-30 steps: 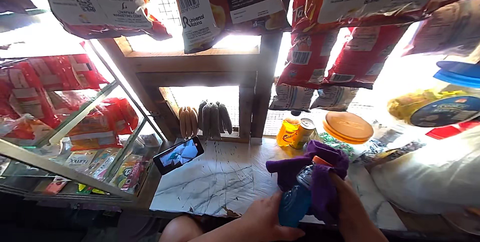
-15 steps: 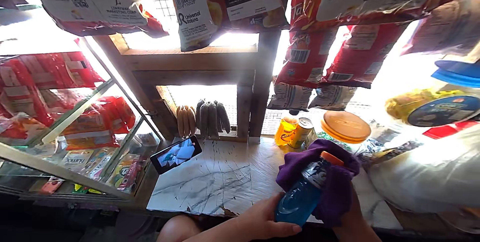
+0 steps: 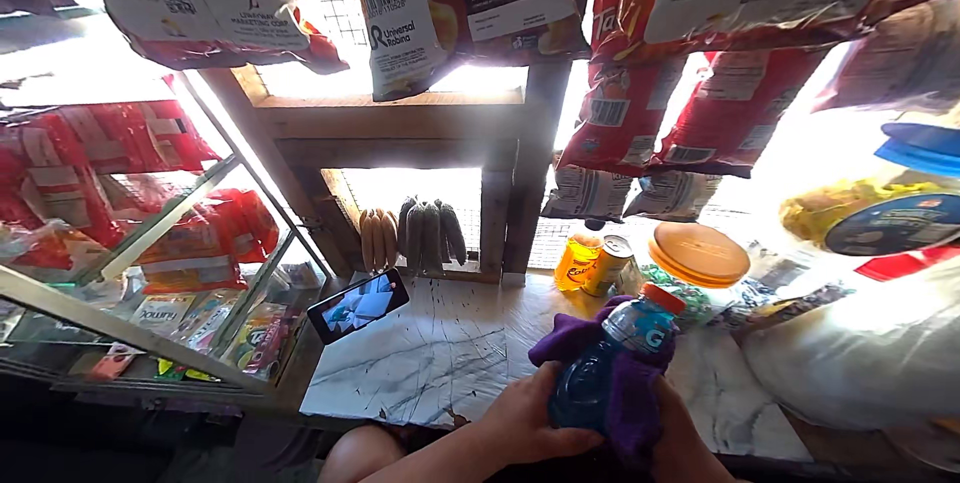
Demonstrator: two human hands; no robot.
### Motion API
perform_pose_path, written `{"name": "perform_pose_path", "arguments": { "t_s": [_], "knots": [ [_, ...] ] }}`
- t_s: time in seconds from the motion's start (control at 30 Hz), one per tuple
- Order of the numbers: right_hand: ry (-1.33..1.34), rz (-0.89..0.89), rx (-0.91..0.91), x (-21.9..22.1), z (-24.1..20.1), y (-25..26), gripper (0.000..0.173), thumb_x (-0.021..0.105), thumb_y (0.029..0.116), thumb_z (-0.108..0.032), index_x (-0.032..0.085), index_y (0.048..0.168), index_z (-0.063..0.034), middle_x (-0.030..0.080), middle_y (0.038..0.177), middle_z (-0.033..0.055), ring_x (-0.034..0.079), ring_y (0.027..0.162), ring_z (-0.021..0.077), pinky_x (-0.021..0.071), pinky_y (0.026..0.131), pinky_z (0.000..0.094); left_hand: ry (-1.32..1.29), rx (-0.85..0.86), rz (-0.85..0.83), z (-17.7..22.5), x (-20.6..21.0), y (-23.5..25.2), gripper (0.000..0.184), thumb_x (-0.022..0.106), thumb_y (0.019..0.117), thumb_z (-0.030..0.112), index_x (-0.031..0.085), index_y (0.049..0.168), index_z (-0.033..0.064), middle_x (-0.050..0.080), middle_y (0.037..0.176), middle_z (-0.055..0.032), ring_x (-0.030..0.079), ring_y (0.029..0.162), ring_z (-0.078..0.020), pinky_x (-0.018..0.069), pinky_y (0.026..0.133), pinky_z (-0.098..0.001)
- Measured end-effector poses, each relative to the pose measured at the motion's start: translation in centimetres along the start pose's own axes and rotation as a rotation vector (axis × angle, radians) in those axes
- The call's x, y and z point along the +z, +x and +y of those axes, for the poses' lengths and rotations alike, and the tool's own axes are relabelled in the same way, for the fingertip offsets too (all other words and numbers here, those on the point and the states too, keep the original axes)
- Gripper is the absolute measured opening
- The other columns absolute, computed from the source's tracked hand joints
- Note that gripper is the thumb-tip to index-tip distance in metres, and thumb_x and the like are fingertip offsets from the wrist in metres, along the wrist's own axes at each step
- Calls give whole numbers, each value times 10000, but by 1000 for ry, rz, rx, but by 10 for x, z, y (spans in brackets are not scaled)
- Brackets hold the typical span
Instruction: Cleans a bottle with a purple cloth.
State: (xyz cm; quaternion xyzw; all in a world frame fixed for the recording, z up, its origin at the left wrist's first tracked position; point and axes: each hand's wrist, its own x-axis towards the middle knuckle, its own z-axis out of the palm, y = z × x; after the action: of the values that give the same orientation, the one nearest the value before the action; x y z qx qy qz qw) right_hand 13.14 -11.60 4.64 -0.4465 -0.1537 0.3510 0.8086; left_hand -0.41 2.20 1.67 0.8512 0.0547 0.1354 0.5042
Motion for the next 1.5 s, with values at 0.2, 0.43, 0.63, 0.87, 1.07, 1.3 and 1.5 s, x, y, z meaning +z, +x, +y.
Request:
{"name": "perform_pose_path", "arguments": {
  "t_s": [0.2,0.43,0.63,0.87,1.07,1.3,1.5],
  "knots": [
    [143,-258,83,-16,-5,-6,143,660,945,-380,716,915,-253,752,853,-86,700,809,-22,588,743,184,-703,-73,-280,2,-5,-6,645,684,925,461,457,1337,19,685,952,15,635,692,-20,549,624,-210],
    [64,-117,225,30,-51,-17,381,287,1065,-69,585,857,-183,708,734,-95,666,705,-57,574,675,145,-578,-7,-214,0,2,-5,661,659,953,409,461,1344,-87,676,983,-31,634,762,-8,544,704,-205],
    [-58,-22,11,-1,2,12,489,845,689,-273,604,1090,-132,730,827,-40,706,752,43,611,685,255,203,-173,-26,9,-1,1,798,727,892,446,433,1451,-42,670,1211,-243,683,1099,-371,542,914,-590],
    [45,-161,1,-9,-15,-4,295,831,759,-329,695,1009,-255,753,866,-64,709,787,8,605,704,213,-403,72,-50,-6,3,1,705,713,924,345,411,1387,-93,642,1223,-171,675,1064,-150,573,890,-344],
    [225,-509,53,-18,-23,-8,154,661,933,-356,778,1003,-283,765,935,-114,690,868,-67,566,766,124,-761,35,-288,-5,11,-6,702,682,963,329,340,1428,-69,664,1185,-51,689,949,-69,589,848,-287],
    [8,-121,97,2,-31,-5,200,482,948,-131,650,898,-229,721,775,-87,672,719,-40,570,668,150,-264,83,-120,-6,8,-2,635,646,993,320,426,1388,-126,656,1191,-220,696,1030,-192,586,885,-379],
    [-70,-16,40,-8,-6,9,339,732,767,-232,607,1072,-155,724,841,-44,704,768,38,609,684,249,32,-18,-22,-4,3,1,717,754,895,417,495,1346,-76,695,1077,-217,713,935,-296,582,836,-500]
  ]
}}
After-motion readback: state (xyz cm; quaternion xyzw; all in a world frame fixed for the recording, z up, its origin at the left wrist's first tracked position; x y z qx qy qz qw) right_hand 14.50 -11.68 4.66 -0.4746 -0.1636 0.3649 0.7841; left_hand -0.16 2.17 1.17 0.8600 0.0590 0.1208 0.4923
